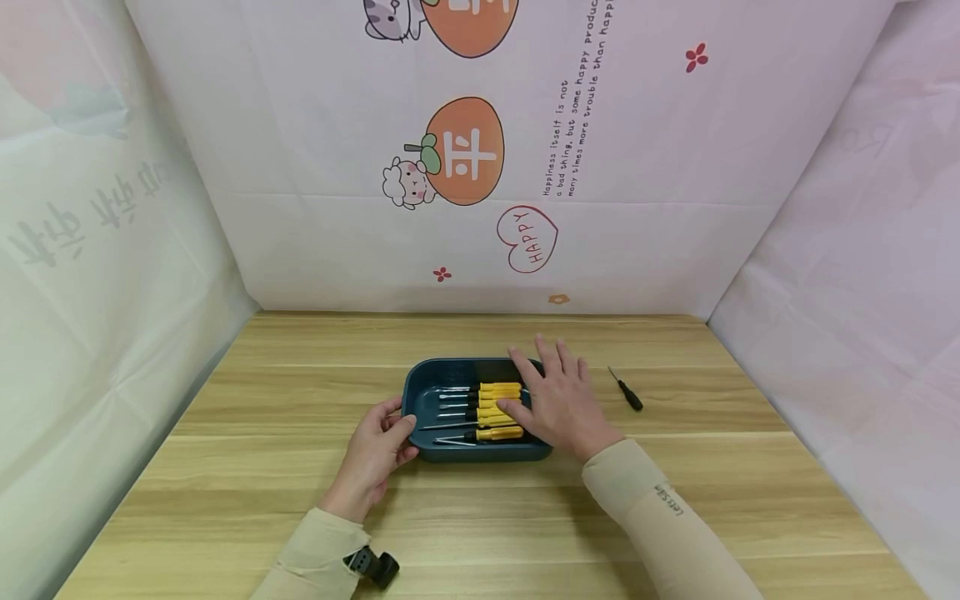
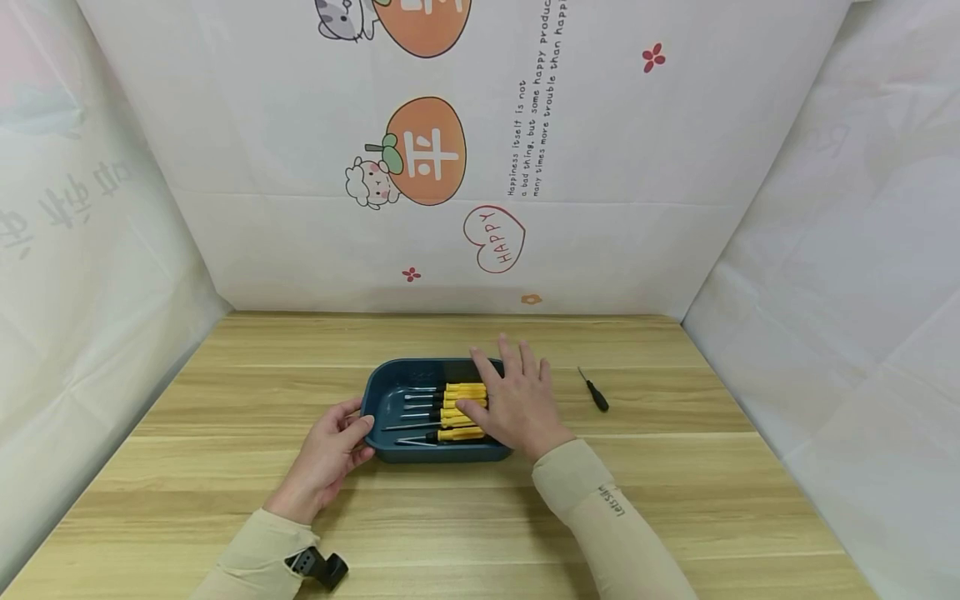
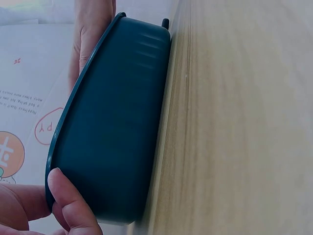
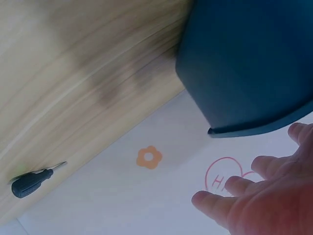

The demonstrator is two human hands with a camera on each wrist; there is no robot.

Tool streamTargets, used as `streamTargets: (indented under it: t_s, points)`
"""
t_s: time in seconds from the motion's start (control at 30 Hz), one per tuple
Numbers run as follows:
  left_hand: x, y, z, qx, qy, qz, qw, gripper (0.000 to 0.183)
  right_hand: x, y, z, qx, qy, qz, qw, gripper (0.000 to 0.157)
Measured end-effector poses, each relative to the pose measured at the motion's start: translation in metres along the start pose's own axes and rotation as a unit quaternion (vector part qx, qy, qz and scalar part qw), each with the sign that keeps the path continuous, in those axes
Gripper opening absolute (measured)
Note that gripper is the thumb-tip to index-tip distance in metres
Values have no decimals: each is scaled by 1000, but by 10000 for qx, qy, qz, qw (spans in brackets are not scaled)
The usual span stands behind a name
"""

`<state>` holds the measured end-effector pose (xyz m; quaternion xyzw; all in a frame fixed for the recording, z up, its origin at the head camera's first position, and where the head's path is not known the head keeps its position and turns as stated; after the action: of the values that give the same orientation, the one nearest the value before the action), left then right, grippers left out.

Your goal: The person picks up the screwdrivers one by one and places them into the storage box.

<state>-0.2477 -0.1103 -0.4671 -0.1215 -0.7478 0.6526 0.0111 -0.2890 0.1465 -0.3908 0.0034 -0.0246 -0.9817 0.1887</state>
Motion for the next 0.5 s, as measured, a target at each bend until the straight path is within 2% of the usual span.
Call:
streamTargets:
  t_s: [0.5]
  points:
    - [2,2,0,25,-9,2,10000,48,2,-28,0,-12,-79,-308,9995,88]
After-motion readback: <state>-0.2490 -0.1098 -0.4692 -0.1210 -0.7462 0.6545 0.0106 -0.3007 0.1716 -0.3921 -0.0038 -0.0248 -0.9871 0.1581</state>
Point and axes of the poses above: each hand's wrist, its own x-axis towards the middle knuckle, its own z-axis out of the back of the hand, y = z × x, the point moved 9 cm from there along x, towards the middle knuckle, and after that the axes turned 13 degrees about y, right-handed, at the moved point
